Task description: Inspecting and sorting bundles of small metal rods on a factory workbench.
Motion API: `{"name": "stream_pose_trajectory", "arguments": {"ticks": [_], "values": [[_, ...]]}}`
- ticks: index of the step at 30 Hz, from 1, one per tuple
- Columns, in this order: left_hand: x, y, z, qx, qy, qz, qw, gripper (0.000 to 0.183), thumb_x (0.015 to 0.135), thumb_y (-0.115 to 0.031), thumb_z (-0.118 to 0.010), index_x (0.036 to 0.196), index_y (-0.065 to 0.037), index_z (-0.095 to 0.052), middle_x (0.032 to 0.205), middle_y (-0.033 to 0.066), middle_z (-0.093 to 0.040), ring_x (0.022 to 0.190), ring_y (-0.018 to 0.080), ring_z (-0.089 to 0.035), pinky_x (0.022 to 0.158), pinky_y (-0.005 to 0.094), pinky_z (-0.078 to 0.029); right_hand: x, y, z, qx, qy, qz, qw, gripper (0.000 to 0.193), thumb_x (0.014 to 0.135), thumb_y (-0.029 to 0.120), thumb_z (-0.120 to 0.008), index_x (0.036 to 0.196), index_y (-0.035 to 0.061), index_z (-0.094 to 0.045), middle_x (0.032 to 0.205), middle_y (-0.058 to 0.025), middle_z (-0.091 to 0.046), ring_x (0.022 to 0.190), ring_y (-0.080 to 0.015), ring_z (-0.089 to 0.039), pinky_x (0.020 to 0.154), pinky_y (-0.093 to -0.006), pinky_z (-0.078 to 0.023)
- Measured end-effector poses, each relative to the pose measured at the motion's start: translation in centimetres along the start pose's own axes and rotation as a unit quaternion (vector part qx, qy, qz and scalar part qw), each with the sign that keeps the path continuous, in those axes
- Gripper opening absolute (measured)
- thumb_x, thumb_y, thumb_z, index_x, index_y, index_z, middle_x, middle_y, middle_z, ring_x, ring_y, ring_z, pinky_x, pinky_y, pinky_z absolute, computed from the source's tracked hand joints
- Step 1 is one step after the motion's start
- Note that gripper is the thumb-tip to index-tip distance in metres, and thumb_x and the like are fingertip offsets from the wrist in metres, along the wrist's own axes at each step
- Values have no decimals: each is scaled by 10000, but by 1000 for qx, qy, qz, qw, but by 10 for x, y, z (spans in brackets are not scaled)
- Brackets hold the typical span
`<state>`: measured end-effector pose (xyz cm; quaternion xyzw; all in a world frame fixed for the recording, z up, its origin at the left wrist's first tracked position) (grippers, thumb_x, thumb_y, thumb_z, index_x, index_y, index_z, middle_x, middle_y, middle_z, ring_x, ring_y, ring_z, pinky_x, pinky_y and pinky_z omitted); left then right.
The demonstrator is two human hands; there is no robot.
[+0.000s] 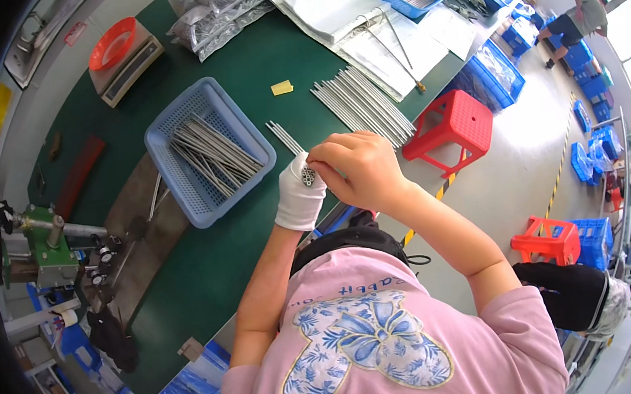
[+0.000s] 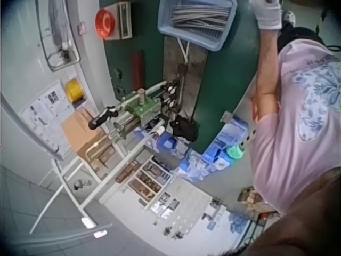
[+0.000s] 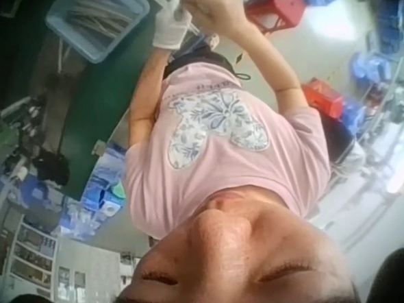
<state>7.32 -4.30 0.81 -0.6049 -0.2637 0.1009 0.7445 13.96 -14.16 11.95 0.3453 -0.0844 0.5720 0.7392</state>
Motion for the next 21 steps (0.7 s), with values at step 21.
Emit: {"name": "stream_pose_trajectory", "arguments": {"ticks": [21], "values": [[1,5,-2,31,21,-31,999,170,781,-185,-599,783,-44,-503,697,151,-546,644,358,-549,541,411,-438,5,2,1,-31,-3,28,999,33,747,97,-610,753,77,-585,650,-28,-552,546,-207,-550,518,-308,-436]]}}
Point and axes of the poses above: each hand's wrist, its own x-axis towards the middle knuckle, its own z-axis out of the back of the hand, y = z × x, the point moved 1 cm from there along x, towards the middle knuckle
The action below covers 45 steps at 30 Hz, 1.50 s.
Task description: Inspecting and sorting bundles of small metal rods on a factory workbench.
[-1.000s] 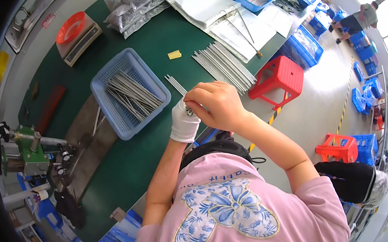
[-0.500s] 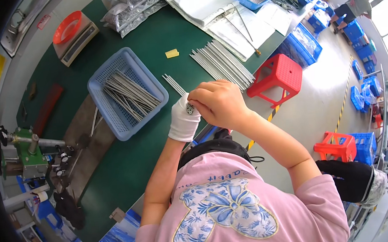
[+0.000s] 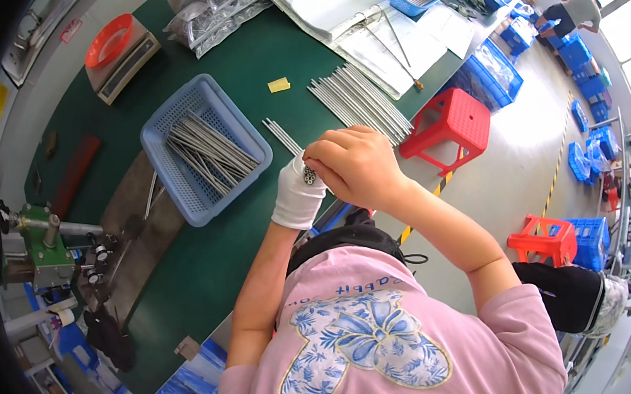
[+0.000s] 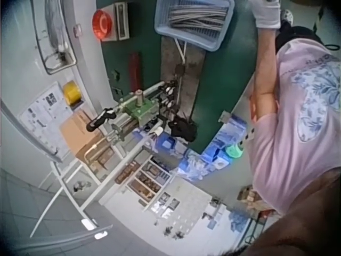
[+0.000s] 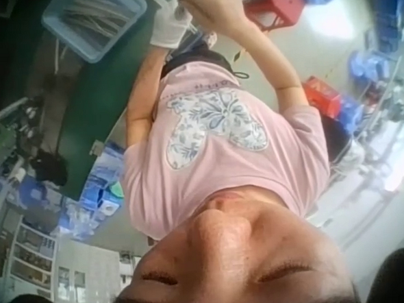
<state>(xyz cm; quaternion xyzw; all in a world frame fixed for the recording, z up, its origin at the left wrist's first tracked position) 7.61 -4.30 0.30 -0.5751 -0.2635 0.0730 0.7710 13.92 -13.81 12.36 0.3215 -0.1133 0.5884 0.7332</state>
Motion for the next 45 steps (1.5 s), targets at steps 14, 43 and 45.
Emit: {"name": "stream_pose_trajectory", "arguments": {"ticks": [14,43,45], "values": [[-1,1,-2,-6,-14,-12,1000,180,793,-205,-585,766,-49,-501,692,155,-548,648,366,-552,533,414,-439,0,-3,0,-4,45,33,998,67,723,106,-602,783,82,-586,686,-26,-551,590,-211,-551,536,-311,-425],[0,8,-2,-6,-7,-26,1000,165,785,-189,-587,754,-60,-488,679,153,-541,642,372,-544,528,411,-434,2,4,2,-38,80,36,995,93,706,72,-613,795,87,-590,732,-33,-569,645,-212,-566,578,-320,-436],[1,5,-2,15,-18,-38,999,164,788,-191,-583,756,-58,-492,671,154,-542,637,372,-545,528,418,-436,5,3,6,-35,69,33,996,87,709,73,-614,791,86,-591,730,-33,-573,641,-212,-566,580,-318,-437]]}}
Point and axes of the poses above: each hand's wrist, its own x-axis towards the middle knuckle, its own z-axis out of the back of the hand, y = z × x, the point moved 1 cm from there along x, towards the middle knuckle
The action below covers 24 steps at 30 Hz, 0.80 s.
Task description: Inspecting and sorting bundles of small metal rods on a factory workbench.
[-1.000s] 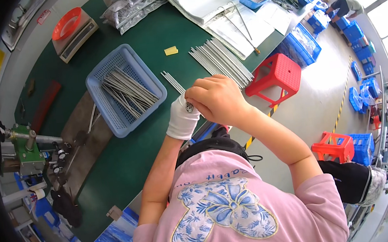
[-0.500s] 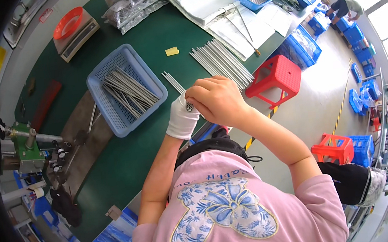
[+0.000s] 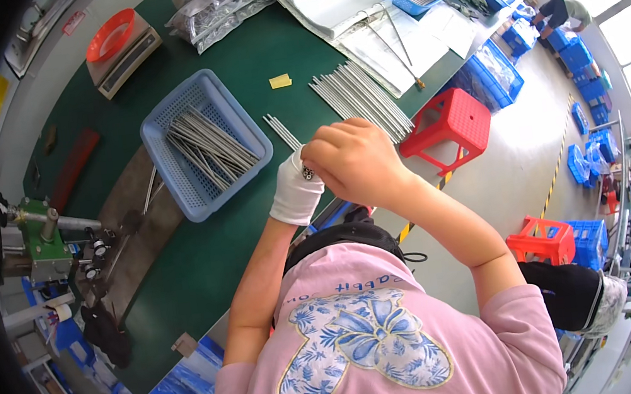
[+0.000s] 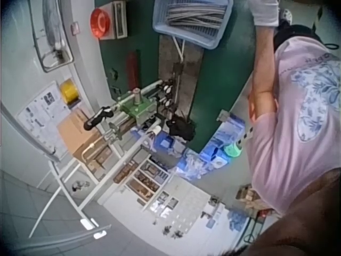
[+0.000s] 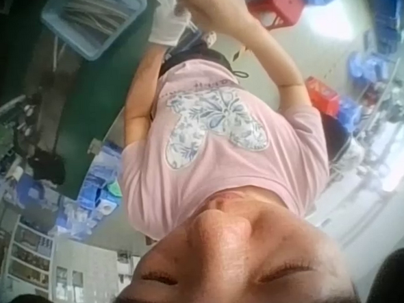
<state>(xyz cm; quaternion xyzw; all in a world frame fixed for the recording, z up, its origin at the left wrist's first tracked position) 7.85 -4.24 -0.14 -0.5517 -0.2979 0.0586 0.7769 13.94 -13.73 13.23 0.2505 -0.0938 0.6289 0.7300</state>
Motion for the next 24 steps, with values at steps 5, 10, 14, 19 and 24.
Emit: {"name": "stream_pose_trajectory", "arguments": {"ticks": [5,10,14,19,24], "values": [[1,-3,0,-6,-3,20,1000,164,791,-193,-578,760,-54,-498,671,159,-543,629,372,-545,527,421,-437,2,-3,1,9,0,-2,1000,80,713,72,-617,789,81,-591,718,-34,-577,631,-213,-568,582,-317,-440],[1,2,0,-22,1,17,1000,168,797,-200,-574,773,-49,-505,680,164,-547,630,375,-543,526,421,-435,0,-4,-6,19,-13,-2,1000,65,740,122,-601,789,86,-581,697,-33,-539,603,-211,-544,564,-321,-419],[4,-1,4,-19,5,7,1000,168,796,-197,-588,782,-50,-508,669,165,-550,628,381,-541,525,424,-427,-2,-4,-4,59,-18,-17,998,84,731,47,-588,810,58,-562,746,-56,-582,634,-246,-571,568,-335,-441],[-1,-1,10,-16,16,103,994,248,870,-215,-563,714,-31,-505,581,149,-501,514,312,-492,496,379,-392,-30,-25,-21,238,-112,-226,938,104,767,-44,-432,822,12,-501,713,-106,-560,615,-222,-555,560,-305,-432],[-2,-8,11,-53,-16,154,987,262,880,-187,-559,682,-31,-489,538,46,-462,472,123,-439,465,284,-359,-92,-123,-48,124,-127,-444,878,119,778,131,-447,782,62,-544,746,-147,-584,744,-326,-578,633,-406,-442]]}}
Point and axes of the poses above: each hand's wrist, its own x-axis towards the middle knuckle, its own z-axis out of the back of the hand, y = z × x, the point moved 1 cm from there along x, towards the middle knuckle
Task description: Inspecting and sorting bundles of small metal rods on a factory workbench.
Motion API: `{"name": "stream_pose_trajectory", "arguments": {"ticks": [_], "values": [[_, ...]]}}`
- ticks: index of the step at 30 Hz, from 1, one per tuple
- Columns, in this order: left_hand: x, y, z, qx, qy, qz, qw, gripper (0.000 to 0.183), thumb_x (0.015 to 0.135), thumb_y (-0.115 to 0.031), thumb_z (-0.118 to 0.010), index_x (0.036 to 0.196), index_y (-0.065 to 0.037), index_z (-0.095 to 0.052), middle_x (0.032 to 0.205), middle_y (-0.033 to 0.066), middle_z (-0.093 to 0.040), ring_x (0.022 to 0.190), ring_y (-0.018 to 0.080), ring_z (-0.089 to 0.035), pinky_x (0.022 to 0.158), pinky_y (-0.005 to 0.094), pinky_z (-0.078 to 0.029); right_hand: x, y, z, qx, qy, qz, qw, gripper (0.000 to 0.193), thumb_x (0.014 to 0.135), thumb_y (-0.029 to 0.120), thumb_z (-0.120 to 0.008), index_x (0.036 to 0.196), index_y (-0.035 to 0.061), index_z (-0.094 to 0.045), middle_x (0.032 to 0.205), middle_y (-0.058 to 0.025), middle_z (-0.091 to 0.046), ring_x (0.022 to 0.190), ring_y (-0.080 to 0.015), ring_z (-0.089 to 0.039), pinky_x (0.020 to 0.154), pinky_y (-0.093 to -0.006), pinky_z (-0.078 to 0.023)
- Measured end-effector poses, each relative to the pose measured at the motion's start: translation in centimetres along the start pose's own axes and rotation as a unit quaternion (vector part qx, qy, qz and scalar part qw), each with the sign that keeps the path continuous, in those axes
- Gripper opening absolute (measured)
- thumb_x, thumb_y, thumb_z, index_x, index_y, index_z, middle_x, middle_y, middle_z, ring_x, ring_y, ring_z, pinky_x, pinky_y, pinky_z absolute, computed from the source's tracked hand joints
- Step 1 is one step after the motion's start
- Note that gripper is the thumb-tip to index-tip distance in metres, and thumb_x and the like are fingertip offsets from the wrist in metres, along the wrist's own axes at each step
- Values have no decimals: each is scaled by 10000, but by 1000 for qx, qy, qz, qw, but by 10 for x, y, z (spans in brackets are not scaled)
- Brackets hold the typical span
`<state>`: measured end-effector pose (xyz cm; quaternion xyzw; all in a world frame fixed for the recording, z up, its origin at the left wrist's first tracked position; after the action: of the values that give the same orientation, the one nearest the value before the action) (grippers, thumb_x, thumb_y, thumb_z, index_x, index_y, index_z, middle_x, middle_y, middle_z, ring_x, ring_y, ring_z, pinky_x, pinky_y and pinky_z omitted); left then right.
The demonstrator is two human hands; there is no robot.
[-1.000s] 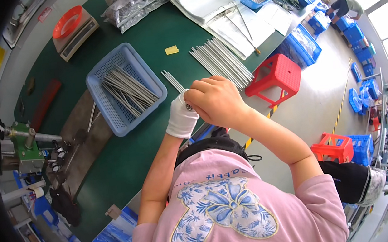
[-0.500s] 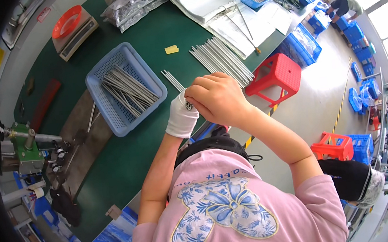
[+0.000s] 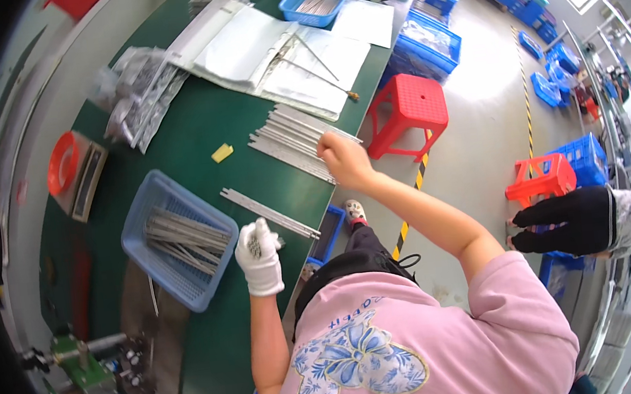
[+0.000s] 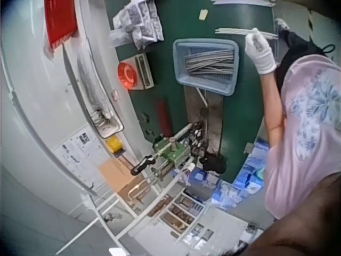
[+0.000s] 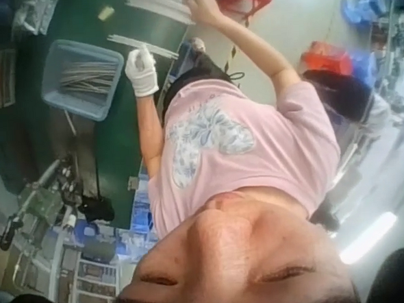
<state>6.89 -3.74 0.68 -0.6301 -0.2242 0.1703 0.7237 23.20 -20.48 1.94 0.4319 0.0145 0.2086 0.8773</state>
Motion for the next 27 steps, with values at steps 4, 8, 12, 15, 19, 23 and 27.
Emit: {"name": "stream_pose_trajectory", "arguments": {"ticks": [4,8,12,15,19,23,27], "values": [[-5,-8,2,-39,-36,30,998,241,894,-167,-523,701,-28,-488,568,33,-502,472,88,-473,464,238,-374,44,-87,23,-187,-52,-127,973,199,813,264,-491,847,82,-565,760,-151,-623,770,-336,-601,630,-443,-456],[-10,-6,6,-46,-93,6,995,261,920,-181,-457,724,-9,-455,592,67,-515,515,114,-473,504,237,-377,87,-150,40,-300,21,-159,940,203,827,245,-484,852,60,-563,813,-166,-621,787,-338,-606,637,-447,-462],[-15,-16,-3,-1,-181,11,983,276,932,-153,-404,694,-14,-401,554,66,-455,503,134,-450,540,280,-423,132,-177,32,-303,33,-109,946,171,815,199,-491,836,47,-564,905,-161,-595,822,-335,-611,655,-442,-481],[-12,-18,-17,21,-237,16,971,277,928,-146,-409,678,-32,-374,524,47,-389,479,146,-425,581,320,-470,156,-167,21,-342,120,-90,928,171,786,183,-526,851,31,-567,881,-163,-605,811,-332,-621,670,-430,-491],[-8,-17,-27,36,-299,-2,954,286,924,-170,-431,678,-34,-380,512,45,-383,464,138,-399,573,319,-480,169,-183,9,-300,164,-128,931,175,750,142,-531,844,6,-587,867,-185,-636,785,-329,-635,668,-419,-498],[-2,-23,-37,55,-317,-9,947,294,926,-172,-436,672,-33,-384,505,45,-396,455,132,-399,544,295,-470,171,-177,16,-275,165,-95,942,209,753,159,-469,772,-13,-585,798,-200,-634,770,-340,-630,662,-424,-491],[3,-20,-43,79,-344,4,936,323,928,-225,-456,656,-59,-401,493,23,-391,459,119,-402,549,278,-453,164,-187,16,-230,114,-47,965,207,791,186,-447,749,11,-549,727,-189,-606,723,-361,-597,631,-461,-455]]}}
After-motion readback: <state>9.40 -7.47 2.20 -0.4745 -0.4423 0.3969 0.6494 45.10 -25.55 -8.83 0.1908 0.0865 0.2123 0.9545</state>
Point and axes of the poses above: each hand's wrist, its own x-axis towards the middle knuckle, its own z-axis out of the back of the hand, y = z × x, the point moved 1 cm from there along x, towards the middle knuckle
